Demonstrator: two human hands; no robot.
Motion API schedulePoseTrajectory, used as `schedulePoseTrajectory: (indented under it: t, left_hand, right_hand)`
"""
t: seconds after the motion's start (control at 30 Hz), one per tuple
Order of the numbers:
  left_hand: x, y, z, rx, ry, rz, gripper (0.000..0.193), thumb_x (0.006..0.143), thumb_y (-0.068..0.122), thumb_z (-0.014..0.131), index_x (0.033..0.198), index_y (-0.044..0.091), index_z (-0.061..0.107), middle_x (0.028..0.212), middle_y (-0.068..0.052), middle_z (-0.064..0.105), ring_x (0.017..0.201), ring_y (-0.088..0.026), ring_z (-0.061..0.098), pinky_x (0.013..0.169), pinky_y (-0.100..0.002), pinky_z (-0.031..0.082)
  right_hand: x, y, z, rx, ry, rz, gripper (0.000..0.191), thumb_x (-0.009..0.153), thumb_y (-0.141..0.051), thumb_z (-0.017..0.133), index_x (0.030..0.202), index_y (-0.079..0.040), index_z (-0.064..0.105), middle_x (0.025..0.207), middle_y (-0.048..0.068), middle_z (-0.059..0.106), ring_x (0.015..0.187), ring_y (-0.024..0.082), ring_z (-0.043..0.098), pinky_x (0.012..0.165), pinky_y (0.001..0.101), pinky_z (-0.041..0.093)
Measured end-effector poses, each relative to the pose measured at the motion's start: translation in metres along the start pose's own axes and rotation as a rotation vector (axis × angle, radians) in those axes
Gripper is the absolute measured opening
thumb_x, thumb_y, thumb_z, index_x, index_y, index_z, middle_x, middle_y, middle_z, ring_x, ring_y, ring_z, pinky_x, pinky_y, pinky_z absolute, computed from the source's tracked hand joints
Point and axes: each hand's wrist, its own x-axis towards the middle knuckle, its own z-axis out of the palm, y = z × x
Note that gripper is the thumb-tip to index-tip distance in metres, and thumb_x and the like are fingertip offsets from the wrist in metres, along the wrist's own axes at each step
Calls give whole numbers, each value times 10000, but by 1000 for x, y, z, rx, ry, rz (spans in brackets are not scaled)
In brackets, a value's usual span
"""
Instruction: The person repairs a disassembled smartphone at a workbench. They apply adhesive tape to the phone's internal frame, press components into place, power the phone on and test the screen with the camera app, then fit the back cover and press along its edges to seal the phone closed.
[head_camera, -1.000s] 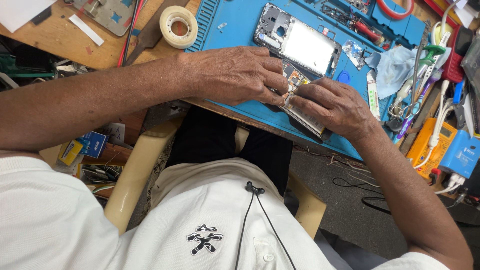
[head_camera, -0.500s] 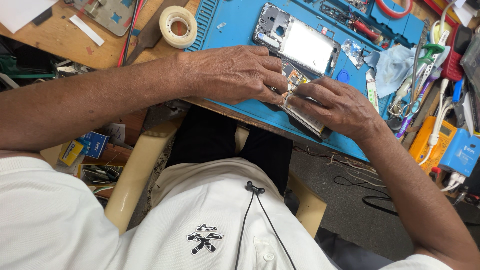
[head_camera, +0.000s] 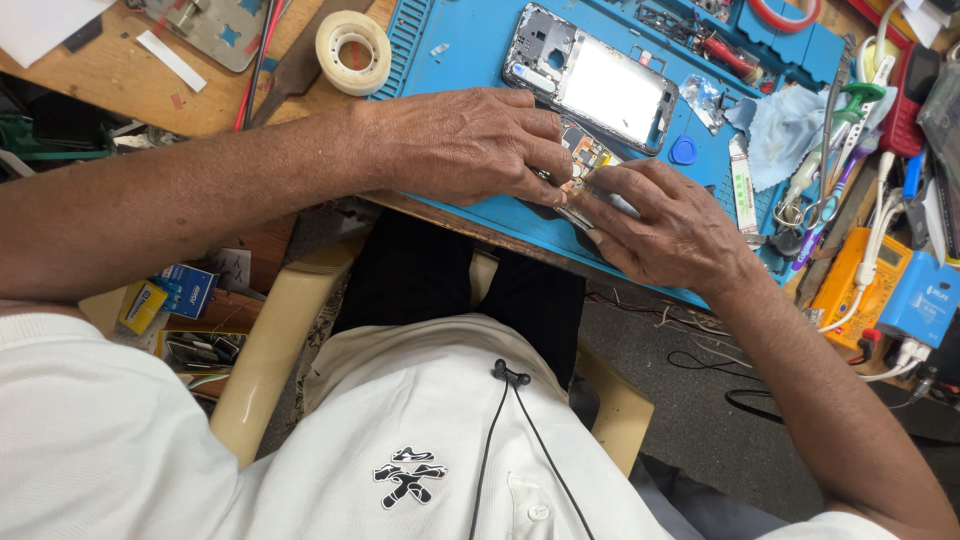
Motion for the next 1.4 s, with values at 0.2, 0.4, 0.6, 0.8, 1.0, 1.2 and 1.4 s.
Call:
schedulePoseTrajectory:
  t: [0.2, 0.4, 0.6, 0.8, 1.0, 1.2, 1.4]
  left_hand:
    - [-2, -2, 1, -32, 10, -4, 408, 892, 101, 665, 1284, 204, 718, 1218, 22, 690, 1157, -188, 603, 930, -350, 527]
    - [-1, -2, 2, -24, 13, -4, 413, 880, 114, 678, 1286, 181, 703, 1239, -2, 689, 1187, -203, 603, 964, -358, 525]
    - [-2, -2, 0, -93, -1, -22, 405, 878, 173, 708, 1283, 153, 687, 1233, -10, 684, 1195, -214, 598, 980, -388, 513]
    - [-5, 1, -2, -119, 25, -57, 429, 907, 224, 714, 1324, 143, 652, 1230, -32, 678, 1197, -213, 593, 1011, -393, 508]
    - [-2, 5, -10, -94, 17, -35, 419, 928, 296, 709, 1296, 106, 641, 1206, -41, 631, 1153, -222, 578, 945, -405, 504]
    - [2, 14, -10, -58, -33, -57, 454, 934, 356, 703, 1308, 106, 640, 1157, -48, 602, 1080, -228, 565, 878, -412, 496]
    - [5, 20, -12, 8, -15, -66, 468, 939, 398, 673, 1297, 100, 634, 1167, -52, 589, 1102, -233, 555, 911, -425, 489]
  right_hand:
    - [-3, -16, 1, -61, -25, 42, 458, 924, -382, 734, 1297, -118, 702, 1257, 104, 571, 1169, 283, 598, 971, 423, 548]
    - [-8, -18, 3, -11, 17, 178, 512, 985, -490, 590, 1374, -166, 671, 1360, 122, 547, 1257, 309, 543, 1091, 488, 487]
    - [-9, -19, 6, 7, 2, 181, 563, 1041, -545, 535, 1427, -141, 608, 1381, 140, 554, 1272, 343, 546, 1081, 494, 491]
    - [-7, -23, 9, -44, 11, 182, 556, 1023, -542, 530, 1451, -192, 577, 1379, 132, 569, 1282, 340, 552, 1076, 502, 485]
    - [-14, -19, 6, 142, 66, 262, 495, 1051, -498, 514, 1423, -180, 594, 1440, 129, 558, 1353, 342, 527, 1163, 512, 454]
    - [-19, -32, 7, 53, 64, 245, 559, 1030, -509, 559, 1441, -136, 620, 1468, 154, 536, 1390, 352, 508, 1158, 526, 422]
    - [-18, -34, 5, -4, 146, 290, 513, 983, -471, 629, 1374, -138, 640, 1474, 160, 531, 1398, 339, 466, 1166, 524, 341]
